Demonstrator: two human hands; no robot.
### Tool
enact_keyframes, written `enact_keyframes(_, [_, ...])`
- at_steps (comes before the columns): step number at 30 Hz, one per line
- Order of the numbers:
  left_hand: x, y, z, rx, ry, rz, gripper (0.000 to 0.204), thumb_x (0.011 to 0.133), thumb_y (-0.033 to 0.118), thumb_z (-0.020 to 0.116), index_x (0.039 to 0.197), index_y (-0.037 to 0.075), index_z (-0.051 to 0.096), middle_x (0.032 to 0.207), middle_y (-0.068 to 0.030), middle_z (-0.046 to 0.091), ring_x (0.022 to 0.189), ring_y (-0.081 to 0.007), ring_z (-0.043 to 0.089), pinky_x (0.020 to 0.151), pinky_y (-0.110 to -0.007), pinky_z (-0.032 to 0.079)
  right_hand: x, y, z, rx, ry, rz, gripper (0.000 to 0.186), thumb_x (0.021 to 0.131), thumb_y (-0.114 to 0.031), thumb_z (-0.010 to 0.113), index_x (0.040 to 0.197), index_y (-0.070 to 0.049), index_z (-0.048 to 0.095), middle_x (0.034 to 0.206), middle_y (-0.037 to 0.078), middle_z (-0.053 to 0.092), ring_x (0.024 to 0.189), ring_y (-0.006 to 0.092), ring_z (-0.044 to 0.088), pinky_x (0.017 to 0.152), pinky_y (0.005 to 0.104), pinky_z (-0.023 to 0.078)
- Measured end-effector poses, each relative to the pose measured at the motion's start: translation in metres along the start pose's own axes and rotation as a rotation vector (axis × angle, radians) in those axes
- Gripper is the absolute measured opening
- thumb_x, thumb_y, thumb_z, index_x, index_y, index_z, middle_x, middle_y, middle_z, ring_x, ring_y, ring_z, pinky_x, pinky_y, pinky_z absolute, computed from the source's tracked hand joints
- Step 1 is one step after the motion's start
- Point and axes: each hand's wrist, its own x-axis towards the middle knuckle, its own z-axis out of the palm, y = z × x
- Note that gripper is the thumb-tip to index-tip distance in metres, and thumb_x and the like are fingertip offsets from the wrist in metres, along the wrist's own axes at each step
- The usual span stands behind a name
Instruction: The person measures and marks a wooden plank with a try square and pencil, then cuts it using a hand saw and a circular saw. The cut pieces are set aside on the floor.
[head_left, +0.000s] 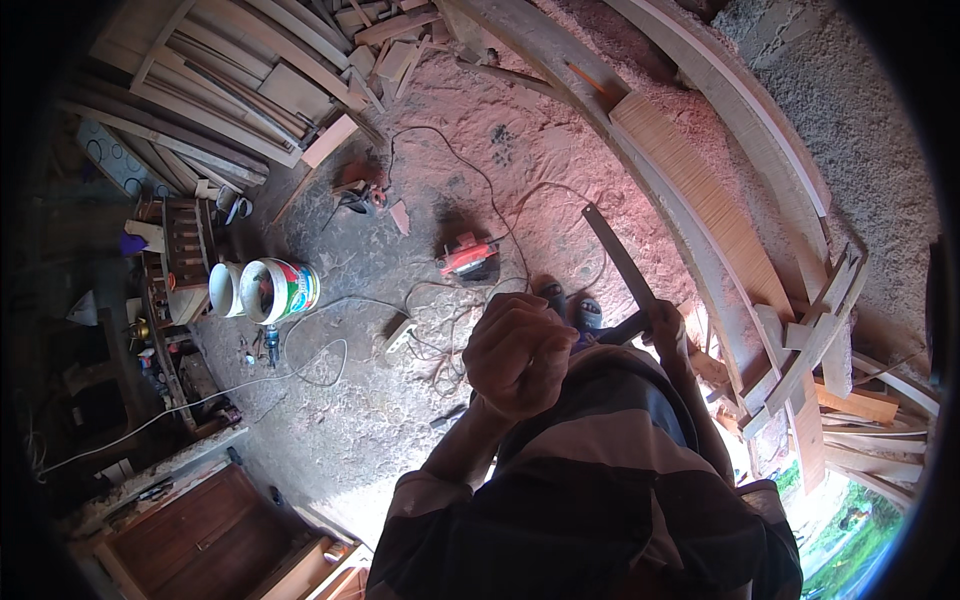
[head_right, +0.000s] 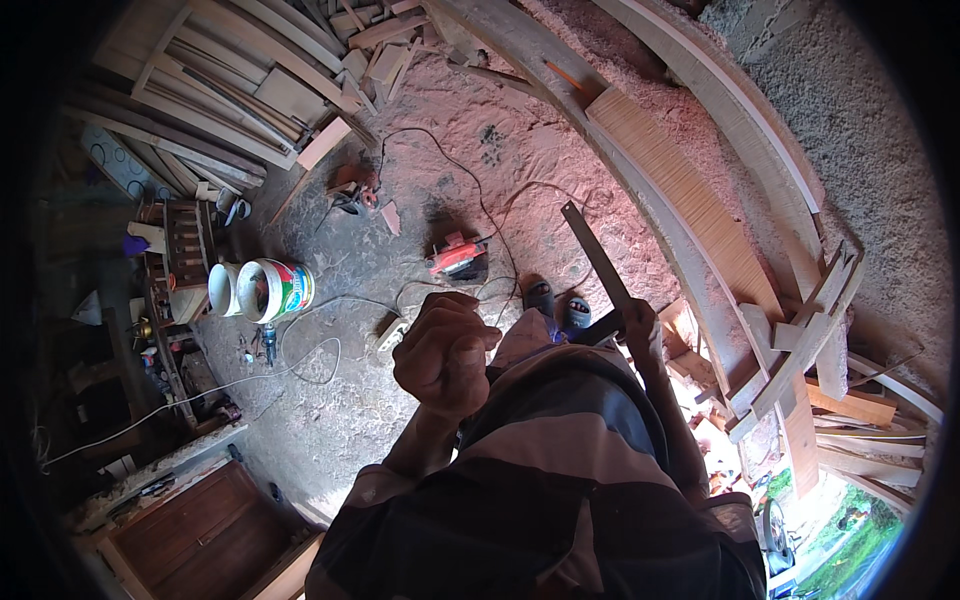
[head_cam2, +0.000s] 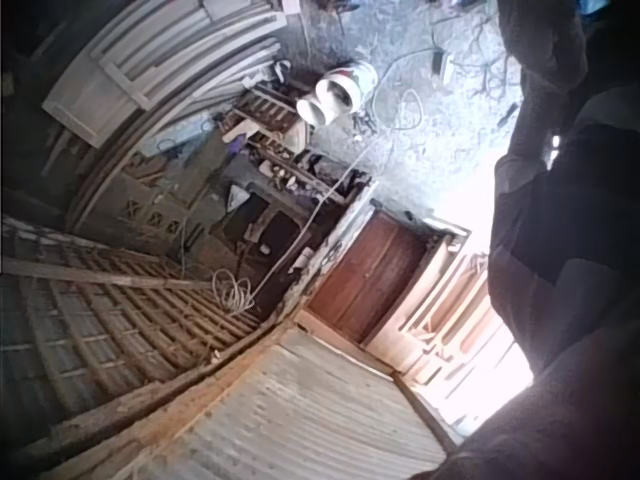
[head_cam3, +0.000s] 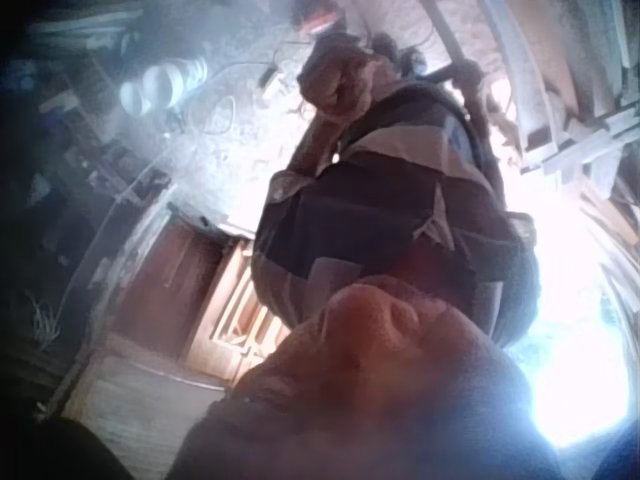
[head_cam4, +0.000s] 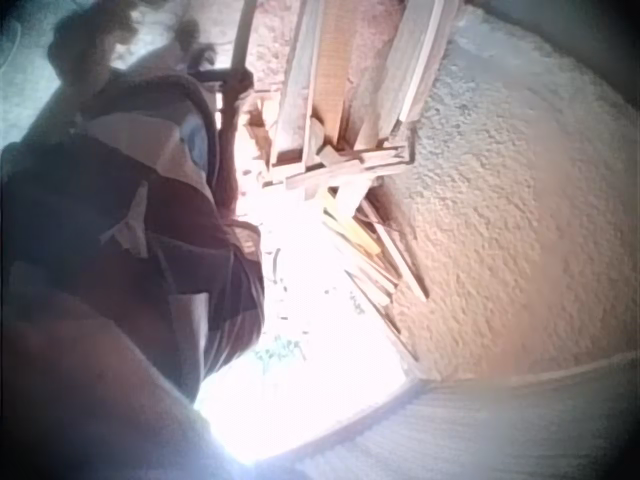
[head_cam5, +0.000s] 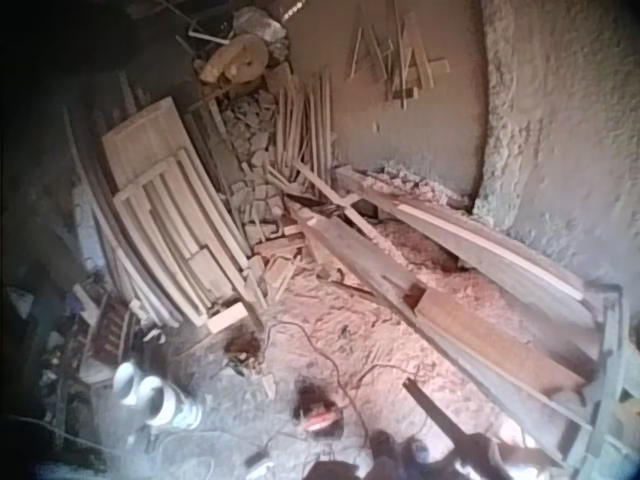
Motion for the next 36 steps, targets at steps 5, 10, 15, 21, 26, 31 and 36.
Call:
enact_keyframes(5, [0.001, -0.006, -0.001, -0.018, -0.006, -0.028, 0.033, 0.099, 0.019, 0.063, 0.075, -0.004, 0.068, 0.066, -0.0103, 0.067, 0.059, -0.0221, 0.061, 0.063, -0.041, 0.053, 0.005, 0.006, 0.004, 0.007, 0.012, -0.006, 0.027, 0.106, -0.026, 0.059, 0.105, 0.000, 0.067, 0.074, 0.003, 0.061, 0.060, 0.0088, 0.055, 0.050, 0.0295, 0.047])
enact_keyframes(10, [0.003, -0.009, -0.001, -0.009, -0.019, -0.034, 0.031, 0.098, 0.017, 0.063, 0.075, -0.003, 0.069, 0.066, -0.0103, 0.068, 0.059, -0.0214, 0.061, 0.064, -0.041, 0.053, 0.011, 0.017, 0.005, 0.015, 0.015, -0.039, 0.027, 0.106, -0.026, 0.059, 0.104, 0.000, 0.068, 0.073, 0.004, 0.062, 0.061, 0.0096, 0.056, 0.050, 0.0310, 0.047])
enact_keyframes(15, [0.005, -0.014, -0.001, -0.015, -0.048, -0.043, 0.030, 0.097, 0.017, 0.063, 0.076, -0.003, 0.070, 0.067, -0.0100, 0.068, 0.061, -0.0212, 0.061, 0.064, -0.040, 0.053, 0.018, 0.029, 0.005, -0.021, 0.033, -0.067, 0.029, 0.106, -0.026, 0.058, 0.104, 0.001, 0.068, 0.074, 0.006, 0.063, 0.061, 0.0118, 0.058, 0.052, 0.0329, 0.048])
enact_keyframes(21, [0.007, -0.017, 0.000, -0.023, -0.059, -0.088, 0.029, 0.097, 0.017, 0.064, 0.077, -0.003, 0.070, 0.067, -0.0102, 0.068, 0.061, -0.0212, 0.061, 0.065, -0.040, 0.053, 0.019, 0.028, 0.006, -0.013, 0.035, -0.059, 0.030, 0.106, -0.027, 0.057, 0.106, 0.001, 0.068, 0.075, 0.007, 0.064, 0.060, 0.0129, 0.059, 0.052, 0.0330, 0.049])
enact_keyframes(26, [0.009, -0.022, 0.002, -0.030, -0.059, -0.061, 0.029, 0.097, 0.017, 0.064, 0.077, -0.004, 0.068, 0.066, -0.0111, 0.069, 0.061, -0.0211, 0.061, 0.066, -0.041, 0.053, 0.015, 0.013, 0.006, -0.009, 0.042, 0.013, 0.032, 0.106, -0.028, 0.057, 0.107, 0.001, 0.069, 0.075, 0.008, 0.064, 0.060, 0.0132, 0.061, 0.051, 0.0328, 0.051])
enact_keyframes(31, [0.012, -0.026, 0.006, -0.028, -0.066, -0.062, 0.031, 0.098, 0.017, 0.063, 0.076, -0.004, 0.067, 0.066, -0.0111, 0.069, 0.061, -0.0210, 0.061, 0.067, -0.042, 0.054, 0.013, 0.001, 0.007, -0.022, 0.048, 0.001, 0.033, 0.105, -0.029, 0.059, 0.109, 0.002, 0.069, 0.075, 0.008, 0.066, 0.060, 0.0132, 0.062, 0.051, 0.0326, 0.051])
enact_keyframes(36, [0.014, -0.028, 0.010, -0.038, -0.083, -0.068, 0.030, 0.099, 0.017, 0.063, 0.077, -0.004, 0.067, 0.066, -0.0108, 0.068, 0.061, -0.0210, 0.061, 0.068, -0.042, 0.054, 0.009, -0.007, 0.006, 0.008, 0.034, 0.035, 0.035, 0.105, -0.030, 0.059, 0.110, 0.003, 0.069, 0.079, 0.008, 0.068, 0.064, 0.0139, 0.064, 0.053, 0.0324, 0.052])
